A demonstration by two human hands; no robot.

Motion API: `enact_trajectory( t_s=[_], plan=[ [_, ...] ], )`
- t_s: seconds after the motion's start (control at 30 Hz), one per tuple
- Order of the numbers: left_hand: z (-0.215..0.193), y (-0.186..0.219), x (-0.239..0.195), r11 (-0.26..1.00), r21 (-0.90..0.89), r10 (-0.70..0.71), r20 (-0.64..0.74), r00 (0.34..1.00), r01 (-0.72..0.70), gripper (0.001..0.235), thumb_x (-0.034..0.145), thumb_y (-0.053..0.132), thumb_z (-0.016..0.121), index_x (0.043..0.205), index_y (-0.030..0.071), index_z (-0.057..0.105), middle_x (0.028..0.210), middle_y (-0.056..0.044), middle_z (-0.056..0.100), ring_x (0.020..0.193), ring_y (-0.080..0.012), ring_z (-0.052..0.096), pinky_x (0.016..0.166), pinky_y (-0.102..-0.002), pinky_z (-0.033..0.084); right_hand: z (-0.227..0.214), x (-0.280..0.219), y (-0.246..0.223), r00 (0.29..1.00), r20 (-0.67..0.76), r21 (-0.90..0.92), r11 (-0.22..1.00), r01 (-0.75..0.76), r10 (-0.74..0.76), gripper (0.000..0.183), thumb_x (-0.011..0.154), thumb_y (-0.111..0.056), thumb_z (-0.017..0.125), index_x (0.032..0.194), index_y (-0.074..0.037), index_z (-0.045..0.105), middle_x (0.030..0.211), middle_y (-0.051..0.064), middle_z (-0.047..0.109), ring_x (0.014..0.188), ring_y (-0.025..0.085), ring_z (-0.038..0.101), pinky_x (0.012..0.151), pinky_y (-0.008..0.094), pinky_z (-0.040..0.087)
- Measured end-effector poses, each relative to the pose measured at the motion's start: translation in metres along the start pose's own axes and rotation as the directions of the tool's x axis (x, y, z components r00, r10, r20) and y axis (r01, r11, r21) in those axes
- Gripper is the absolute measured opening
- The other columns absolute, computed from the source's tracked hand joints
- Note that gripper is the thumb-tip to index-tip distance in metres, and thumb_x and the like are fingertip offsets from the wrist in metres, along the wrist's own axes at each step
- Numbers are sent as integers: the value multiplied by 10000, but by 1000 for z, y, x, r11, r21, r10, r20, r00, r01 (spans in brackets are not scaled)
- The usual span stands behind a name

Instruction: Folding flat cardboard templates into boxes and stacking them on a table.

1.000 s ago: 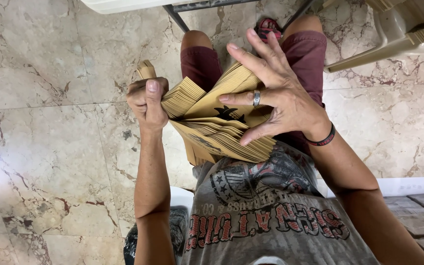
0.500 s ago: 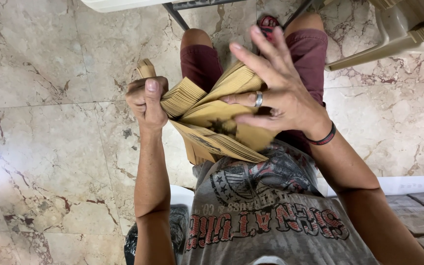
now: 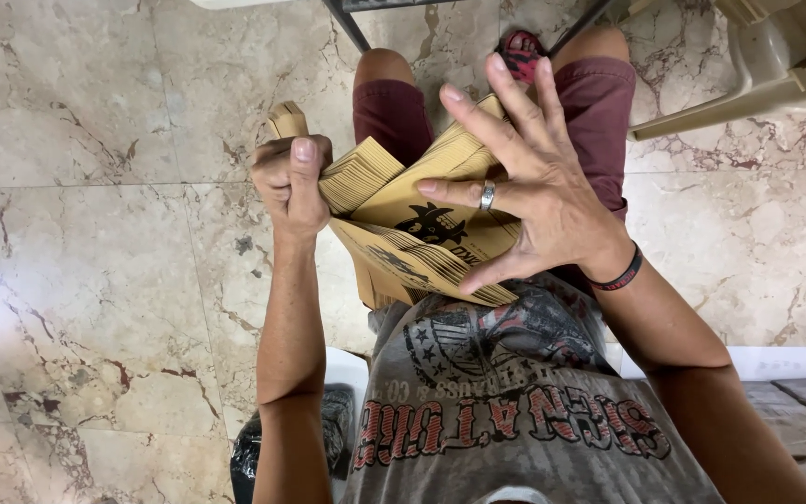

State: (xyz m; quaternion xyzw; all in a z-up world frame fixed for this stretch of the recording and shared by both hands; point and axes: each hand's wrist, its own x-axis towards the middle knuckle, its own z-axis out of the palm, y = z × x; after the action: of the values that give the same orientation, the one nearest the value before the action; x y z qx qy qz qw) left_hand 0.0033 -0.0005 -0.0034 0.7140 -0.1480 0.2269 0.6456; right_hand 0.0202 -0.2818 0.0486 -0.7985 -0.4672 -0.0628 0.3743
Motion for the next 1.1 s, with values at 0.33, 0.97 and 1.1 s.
enact_trajectory(
  t_s=[0.33, 0.97, 1.1],
  plan=[
    [2, 11, 6, 999, 27, -22, 21, 1000, 21, 593, 1111, 273, 435, 599, 133, 171, 546, 17, 205, 462, -125, 188, 489, -338, 104, -3, 1, 7, 999, 41, 70, 998, 11, -14, 740, 891, -773, 711, 1469, -317, 625, 1684, 189, 216, 1593, 454, 58, 1292, 737, -20],
    [3, 11, 6, 1000, 30, -4, 34, 999, 3, 591, 1112, 267, 431, 597, 132, 172, 540, 4, 207, 451, -136, 193, 477, -339, 109, -3, 1, 12, 998, 53, 111, 994, 14, -20, 734, 855, -738, 781, 1440, -315, 648, 1685, 190, 213, 1595, 476, 75, 1295, 751, -8],
    [3, 10, 6, 1000, 21, -1, 31, 1000, 0, 599, 1112, 270, 437, 592, 131, 175, 536, 4, 208, 450, -138, 194, 479, -343, 109, -2, 1, 13, 999, 41, 125, 992, 20, -25, 713, 859, -722, 785, 1433, -322, 649, 1690, 178, 212, 1602, 464, 74, 1298, 766, -2]
  ],
)
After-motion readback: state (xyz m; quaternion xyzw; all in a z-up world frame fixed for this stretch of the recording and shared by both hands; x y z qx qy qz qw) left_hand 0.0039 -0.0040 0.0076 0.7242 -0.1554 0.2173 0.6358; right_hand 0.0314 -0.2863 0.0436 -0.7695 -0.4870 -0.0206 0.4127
